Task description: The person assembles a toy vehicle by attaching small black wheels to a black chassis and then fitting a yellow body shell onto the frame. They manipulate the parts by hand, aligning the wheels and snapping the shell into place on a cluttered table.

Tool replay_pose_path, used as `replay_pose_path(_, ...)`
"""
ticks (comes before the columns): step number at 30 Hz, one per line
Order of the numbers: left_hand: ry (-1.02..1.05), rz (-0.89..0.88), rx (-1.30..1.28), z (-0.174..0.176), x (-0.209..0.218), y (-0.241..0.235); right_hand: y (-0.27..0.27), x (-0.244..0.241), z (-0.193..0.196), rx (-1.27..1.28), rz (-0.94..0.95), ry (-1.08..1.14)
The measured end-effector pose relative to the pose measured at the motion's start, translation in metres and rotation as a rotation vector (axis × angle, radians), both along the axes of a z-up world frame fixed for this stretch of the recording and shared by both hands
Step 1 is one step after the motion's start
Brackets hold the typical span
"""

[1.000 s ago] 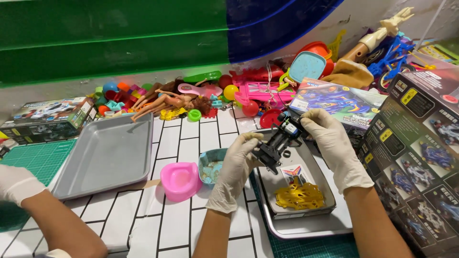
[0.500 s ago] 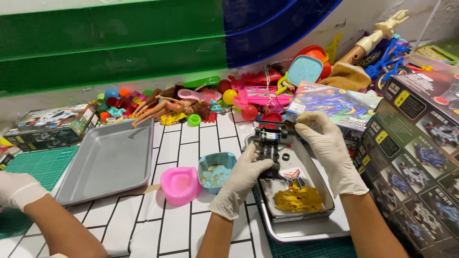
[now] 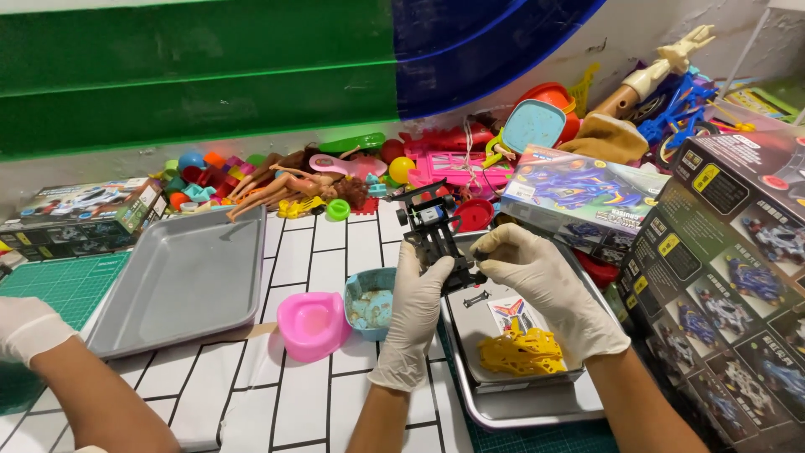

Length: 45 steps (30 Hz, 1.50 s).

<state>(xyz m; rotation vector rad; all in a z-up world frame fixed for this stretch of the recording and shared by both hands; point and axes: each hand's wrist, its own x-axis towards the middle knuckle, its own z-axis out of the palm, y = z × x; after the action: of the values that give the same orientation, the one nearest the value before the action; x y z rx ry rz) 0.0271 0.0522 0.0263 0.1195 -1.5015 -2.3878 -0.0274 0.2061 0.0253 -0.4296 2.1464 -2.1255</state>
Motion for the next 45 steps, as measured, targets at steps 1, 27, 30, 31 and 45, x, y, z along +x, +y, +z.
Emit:
replay_pose_path(1,-0.001,0.001,0.002,0.001,0.001,0.002,0.0,0.0,-0.002,0.002,0.001,-0.001)
replay_pose_path(27,0.041,-0.002,-0.056,0.005,0.007,0.007,0.001,0.004,0.005,-0.028,0.034,0.009)
replay_pose_path(30,0.034,0.004,-0.051,0.006,0.008,0.009,0.0,0.006,0.007,-0.011,0.028,0.019)
replay_pose_path(31,0.033,0.005,-0.05,0.005,0.008,0.008,0.001,0.004,0.005,-0.01,0.028,0.017)
replay_pose_path(45,-0.021,-0.008,-0.15,0.039,0.03,0.016,0.002,0.011,0.005,0.03,-0.025,0.077)
